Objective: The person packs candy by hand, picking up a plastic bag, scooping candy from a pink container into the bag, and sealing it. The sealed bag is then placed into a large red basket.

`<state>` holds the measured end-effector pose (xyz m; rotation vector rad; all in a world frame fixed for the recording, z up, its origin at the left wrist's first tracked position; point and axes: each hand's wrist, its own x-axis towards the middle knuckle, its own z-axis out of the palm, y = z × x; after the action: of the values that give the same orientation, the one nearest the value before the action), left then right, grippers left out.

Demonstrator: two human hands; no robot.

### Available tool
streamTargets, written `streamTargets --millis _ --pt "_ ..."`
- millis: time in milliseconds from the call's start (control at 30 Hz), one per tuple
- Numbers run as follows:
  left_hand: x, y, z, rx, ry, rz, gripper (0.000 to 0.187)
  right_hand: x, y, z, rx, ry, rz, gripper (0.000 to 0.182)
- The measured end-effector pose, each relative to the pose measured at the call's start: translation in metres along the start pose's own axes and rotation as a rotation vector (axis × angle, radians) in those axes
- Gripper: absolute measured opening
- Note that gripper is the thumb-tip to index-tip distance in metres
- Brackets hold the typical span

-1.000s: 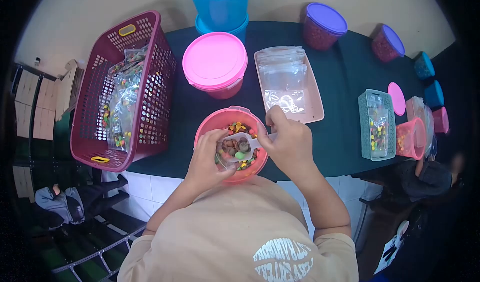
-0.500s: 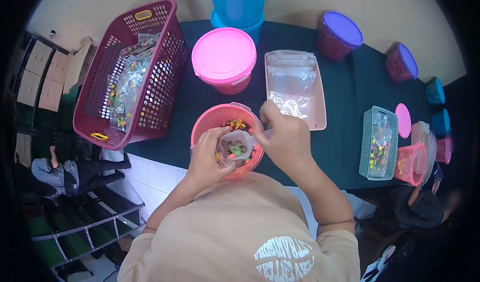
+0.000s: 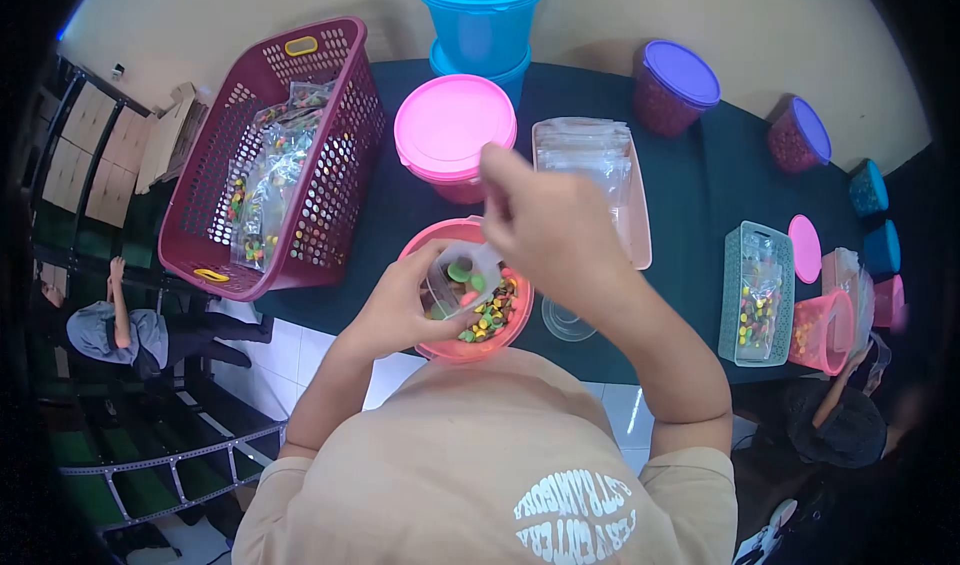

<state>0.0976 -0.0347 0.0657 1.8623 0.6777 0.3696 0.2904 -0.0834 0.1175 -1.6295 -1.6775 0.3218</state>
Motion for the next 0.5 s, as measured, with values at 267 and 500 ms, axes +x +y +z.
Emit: streamTargets --millis 267,500 --pt "0.000 -0.009 -0.003 0.024 -0.021 -0.001 0.067 -0.012 -0.021 0.009 -0.260 0.082 -0.277 0.017" --pt "0.004 -0.018 -0.040 -0.416 -0.524 0.064 0.067 -0.008 -0.039 -0.003 -0.180 0.071 -0.660 0.019"
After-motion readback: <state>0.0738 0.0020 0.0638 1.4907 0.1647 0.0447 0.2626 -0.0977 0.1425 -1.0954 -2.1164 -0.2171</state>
